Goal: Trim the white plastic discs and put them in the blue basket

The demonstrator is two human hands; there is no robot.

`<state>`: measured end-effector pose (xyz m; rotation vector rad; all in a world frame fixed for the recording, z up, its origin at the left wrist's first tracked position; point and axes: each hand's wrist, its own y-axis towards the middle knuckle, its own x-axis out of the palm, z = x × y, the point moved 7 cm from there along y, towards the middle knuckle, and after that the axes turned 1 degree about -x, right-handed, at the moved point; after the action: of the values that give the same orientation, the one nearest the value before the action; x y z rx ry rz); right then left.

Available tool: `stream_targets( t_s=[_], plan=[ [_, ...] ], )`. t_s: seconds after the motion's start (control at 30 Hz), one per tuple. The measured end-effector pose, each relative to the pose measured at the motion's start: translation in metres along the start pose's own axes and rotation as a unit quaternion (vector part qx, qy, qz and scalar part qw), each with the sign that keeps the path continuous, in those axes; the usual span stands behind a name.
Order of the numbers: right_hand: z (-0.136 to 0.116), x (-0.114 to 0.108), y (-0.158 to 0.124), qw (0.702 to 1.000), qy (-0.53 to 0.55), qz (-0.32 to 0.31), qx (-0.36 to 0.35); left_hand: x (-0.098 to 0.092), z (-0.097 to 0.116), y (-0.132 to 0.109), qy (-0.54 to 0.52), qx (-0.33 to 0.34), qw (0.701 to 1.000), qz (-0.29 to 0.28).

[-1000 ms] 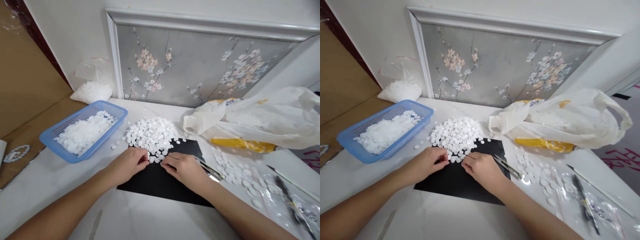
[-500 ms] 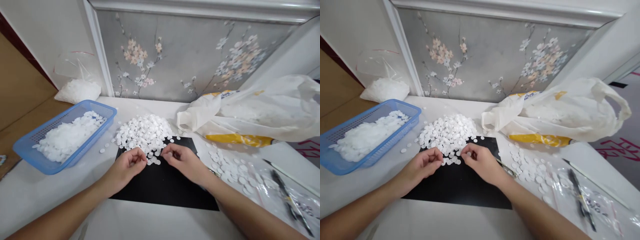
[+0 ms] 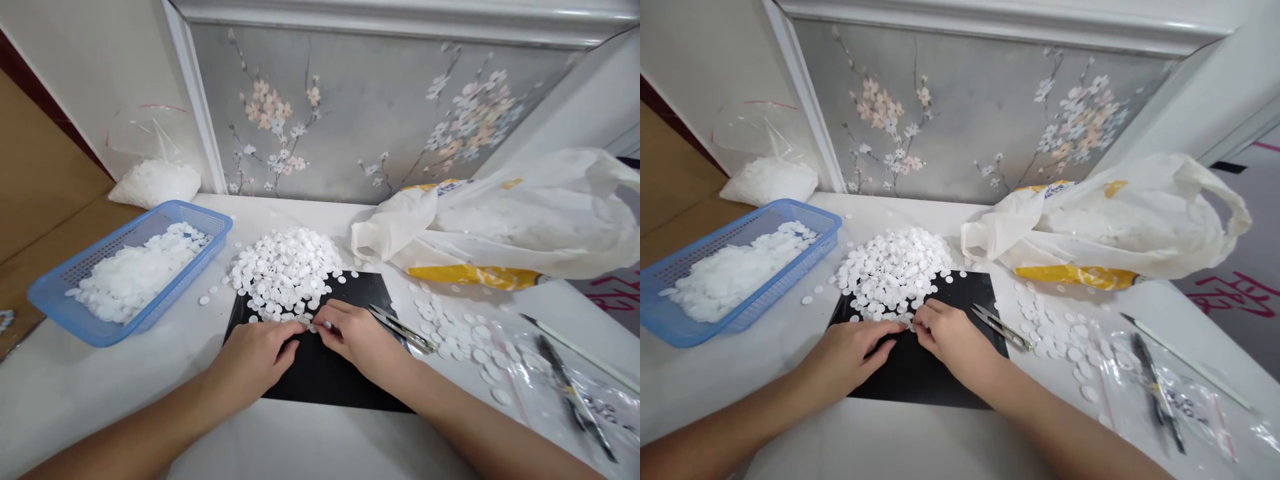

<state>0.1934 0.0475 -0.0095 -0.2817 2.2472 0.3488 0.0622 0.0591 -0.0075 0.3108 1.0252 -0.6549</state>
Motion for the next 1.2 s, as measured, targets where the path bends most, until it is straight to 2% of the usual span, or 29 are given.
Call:
stream_targets(
  t_s=[0.1,0.2,0.27,0.37,0.47,0.53,0.6,0.67,0.77,0.87,0.93,1.0,1.07,1.13,1.2],
  plan=[
    [0.004,-0.004,0.000,0.999,0.030,0.014,0.027,-0.002,-0.001,-0.002,-0.012,-0.005,1.000,0.009],
    [0.013,-0.005,-0.002,0.985,0.131,0.009,0.112,-0.003,-0.003,-0.002,-0.033,-0.029,0.999,0.015],
    [0.013,0.002,-0.005,0.955,0.246,-0.018,0.166,-0.002,-0.004,-0.001,-0.069,-0.046,0.996,0.010],
    [0.005,0.016,-0.008,0.892,0.397,-0.064,0.205,0.000,-0.004,-0.001,-0.153,-0.059,0.986,-0.001],
    [0.002,0.021,-0.008,0.867,0.444,-0.084,0.209,0.001,-0.004,0.000,-0.222,-0.068,0.973,-0.004],
    [0.006,0.016,-0.006,0.877,0.436,-0.067,0.192,0.001,-0.005,0.001,-0.261,-0.081,0.962,-0.002],
    [0.013,0.003,-0.003,0.908,0.382,-0.018,0.170,0.002,-0.008,0.002,-0.311,-0.097,0.945,-0.009],
    [0.019,-0.010,-0.001,0.947,0.278,0.020,0.158,0.006,-0.009,0.002,-0.373,-0.111,0.921,-0.033],
    [0.015,-0.011,0.000,0.985,0.125,-0.017,0.119,0.014,-0.009,0.001,-0.472,-0.126,0.868,-0.088],
    [0.004,-0.003,0.000,0.997,0.049,-0.048,0.046,0.017,-0.008,-0.002,-0.547,-0.139,0.817,-0.114],
    [0.001,0.000,0.001,0.999,0.017,-0.042,0.015,0.016,-0.006,-0.002,-0.573,-0.136,0.800,-0.111],
    [-0.001,0.001,0.002,0.999,-0.011,-0.042,-0.008,0.014,-0.005,-0.002,-0.577,-0.124,0.800,-0.103],
    [-0.002,0.000,0.003,0.999,-0.017,-0.033,-0.016,0.012,-0.005,0.000,-0.539,-0.118,0.829,-0.089],
    [-0.001,-0.002,0.003,0.999,0.039,-0.016,0.019,0.010,-0.008,0.001,-0.471,-0.123,0.872,-0.060],
    [-0.001,0.000,0.002,0.987,0.138,-0.022,0.077,0.009,-0.010,0.001,-0.420,-0.128,0.898,-0.033]
  ],
)
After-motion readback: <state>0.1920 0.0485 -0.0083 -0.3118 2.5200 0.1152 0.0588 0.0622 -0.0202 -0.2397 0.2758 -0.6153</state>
